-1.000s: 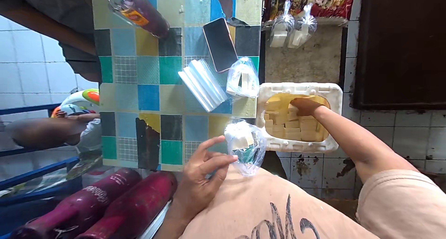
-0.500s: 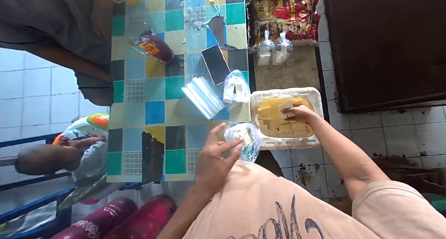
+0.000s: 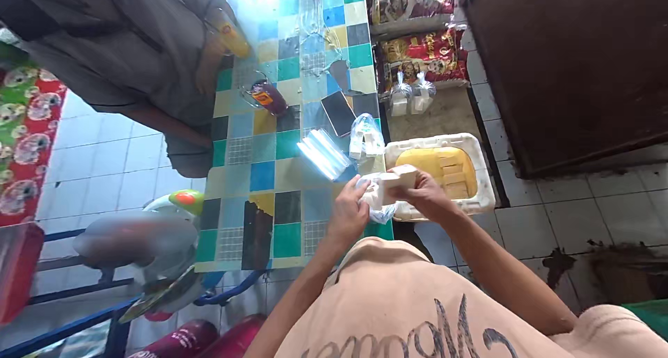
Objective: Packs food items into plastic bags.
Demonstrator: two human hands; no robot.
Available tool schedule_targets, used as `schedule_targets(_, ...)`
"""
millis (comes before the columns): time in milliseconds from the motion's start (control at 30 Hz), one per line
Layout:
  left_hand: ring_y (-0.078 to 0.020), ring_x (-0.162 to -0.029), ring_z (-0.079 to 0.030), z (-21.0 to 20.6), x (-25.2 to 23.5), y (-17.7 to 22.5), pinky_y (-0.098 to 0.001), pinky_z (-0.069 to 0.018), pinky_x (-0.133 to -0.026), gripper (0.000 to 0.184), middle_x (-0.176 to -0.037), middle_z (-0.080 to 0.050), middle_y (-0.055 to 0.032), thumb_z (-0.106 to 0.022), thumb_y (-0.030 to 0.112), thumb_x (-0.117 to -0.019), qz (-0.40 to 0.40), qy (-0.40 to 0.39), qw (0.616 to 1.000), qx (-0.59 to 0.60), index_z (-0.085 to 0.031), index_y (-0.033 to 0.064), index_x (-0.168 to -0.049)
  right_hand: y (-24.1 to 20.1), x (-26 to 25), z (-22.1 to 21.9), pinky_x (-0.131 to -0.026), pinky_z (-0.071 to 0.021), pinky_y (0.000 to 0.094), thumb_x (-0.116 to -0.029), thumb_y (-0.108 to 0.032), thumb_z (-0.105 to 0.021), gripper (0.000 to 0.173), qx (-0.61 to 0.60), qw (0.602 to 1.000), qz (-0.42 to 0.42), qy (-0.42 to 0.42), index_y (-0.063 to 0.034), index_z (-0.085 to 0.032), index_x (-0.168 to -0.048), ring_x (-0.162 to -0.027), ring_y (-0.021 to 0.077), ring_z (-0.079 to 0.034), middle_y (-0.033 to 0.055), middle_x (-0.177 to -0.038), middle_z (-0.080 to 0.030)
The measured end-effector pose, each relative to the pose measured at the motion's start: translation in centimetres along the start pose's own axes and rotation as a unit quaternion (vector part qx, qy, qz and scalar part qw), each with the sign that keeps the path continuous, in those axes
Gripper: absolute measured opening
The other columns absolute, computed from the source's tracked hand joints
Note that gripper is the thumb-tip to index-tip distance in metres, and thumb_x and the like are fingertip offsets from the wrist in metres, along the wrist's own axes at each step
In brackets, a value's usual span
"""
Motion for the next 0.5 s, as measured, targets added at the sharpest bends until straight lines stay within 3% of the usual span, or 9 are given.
schedule_targets(67, -0.0303, -0.119, -0.063, 0.5, 0.2, 0.3, -0.0436, -0.0547, -0.094, 0.043, -0.154, -0.045, -0.0213, -0.048, -0.007, -0.0967, -0.021, 0.012, 0.999, 0.025, -0.061, 0.0002, -0.137, 0.3, -0.4, -1.8, -0.082, -0.0612, 0.0322, -0.0849, 0.005, -0.075, 0.036, 0.128, 0.991, 0.032, 0.005, -0.0031, -0.066, -0.118, -0.089, 0.0108, -0.071, 0.0047, -0.101, -0.073)
schedule_targets(100, -0.0298, -0.116, -0.064, 0.7, 0.3, 0.4, -0.0434, -0.0558, -0.091, 0.044, -0.155, -0.043, -0.0207, -0.047, -0.008, -0.0964, -0.026, 0.016, 0.999, 0.025, -0.06, -0.0005, -0.137, 0.3, -0.7, -2.2, -0.08, -0.0611, 0.0348, -0.0844, 0.0, -0.079, 0.034, 0.227, 0.973, 0.043, 0.016, -0.0018, -0.067, -0.116, -0.087, 0.0133, -0.071, 0.0072, -0.098, -0.074)
schedule_targets(133, -0.0295, -0.116, -0.064, 0.9, 0.4, 0.4, -0.0434, -0.0559, -0.09, 0.044, -0.157, -0.042, -0.02, -0.046, -0.009, -0.0972, -0.027, 0.019, 0.999, 0.021, -0.058, -0.0015, -0.139, 0.2, -0.7, -2.6, -0.081, -0.059, 0.0424, -0.0854, -0.005, -0.082, 0.033, 0.327, 0.944, 0.04, 0.021, 0.0, -0.068, -0.115, -0.087, 0.0205, -0.071, 0.0124, -0.097, -0.073)
schedule_targets(200, -0.0306, -0.127, -0.059, 1.1, 0.5, 0.7, -0.0444, -0.0506, -0.1, 0.043, -0.158, -0.041, -0.0193, -0.046, -0.009, -0.0974, -0.038, 0.027, 0.999, 0.004, -0.058, -0.0044, -0.139, 0.6, -1.0, -3.8, -0.083, -0.0554, 0.0569, -0.089, -0.01, -0.079, 0.028, 0.482, 0.876, -0.013, -0.011, 0.0015, -0.069, -0.113, -0.091, 0.0357, -0.071, 0.0208, -0.097, -0.072)
schedule_targets(267, -0.033, -0.139, -0.05, 0.6, 0.2, 1.3, -0.0471, -0.0425, -0.112, 0.043, -0.157, -0.043, -0.0207, -0.047, -0.007, -0.0984, -0.066, 0.023, 0.997, -0.018, -0.055, -0.0062, -0.141, 1.7, -1.4, -5.1, -0.087, -0.0523, 0.0627, -0.0926, -0.011, -0.074, 0.025, 0.571, 0.813, -0.08, -0.084, 0.0023, -0.068, -0.113, -0.099, 0.0427, -0.068, 0.0245, -0.101, -0.07)
schedule_targets(333, -0.0318, -0.143, -0.047, -0.4, -0.6, 1.7, -0.0476, -0.0388, -0.116, 0.046, -0.157, -0.044, -0.0195, -0.049, -0.004, -0.0987, -0.092, -0.002, 0.995, -0.041, -0.051, -0.0047, -0.145, 2.3, -2.0, -6.4, -0.088, -0.0523, 0.0618, -0.0926, -0.007, -0.071, 0.023, 0.61, 0.779, -0.067, -0.128, 0.0061, -0.068, -0.111, -0.099, 0.0441, -0.068, 0.0268, -0.103, -0.069)
schedule_targets(400, -0.0281, -0.137, -0.053, -2.3, -2.7, 0.1, -0.047, -0.0448, -0.112, 0.049, -0.152, -0.051, -0.0153, -0.056, 0.001, -0.0941, -0.147, 0.01, 0.988, -0.048, -0.057, 0.0008, -0.143, 3.0, -3.3, -6.6, -0.093, -0.0527, 0.0557, -0.0913, -0.009, -0.072, 0.029, 0.654, 0.743, 0.003, -0.142, 0.0089, -0.068, -0.113, -0.101, 0.0416, -0.068, 0.0273, -0.107, -0.07)
schedule_targets(433, -0.0273, -0.134, -0.055, -3.0, -3.5, -0.6, -0.0473, -0.0473, -0.11, 0.049, -0.149, -0.054, -0.0142, -0.058, 0.002, -0.0915, -0.172, 0.013, 0.985, -0.028, -0.059, 0.0024, -0.141, 2.9, -3.7, -7.1, -0.107, -0.0443, 0.0527, -0.0951, -0.01, -0.069, 0.035, 0.68, 0.714, -0.044, -0.16, 0.0102, -0.064, -0.123, -0.116, 0.0416, -0.063, 0.0285, -0.121, -0.066)
schedule_targets(500, -0.0255, -0.131, -0.058, -3.2, -3.3, -0.2, -0.0462, -0.05, -0.106, 0.053, -0.15, -0.054, -0.0127, -0.059, 0.001, -0.0905, -0.174, -0.012, 0.984, 0.024, -0.057, 0.0048, -0.144, 2.6, -4.3, -7.1, -0.114, -0.0372, 0.0527, -0.0965, -0.011, -0.068, 0.04, 0.697, 0.688, -0.132, -0.153, 0.0104, -0.061, -0.129, -0.129, 0.0422, -0.056, 0.0288, -0.133, -0.062)
Point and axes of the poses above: each hand's wrist, its own x-axis away from the middle knuckle, its own z-axis out of the back of the hand, y = z × x, the point moved 9 cm from there along -x, towards the middle knuckle
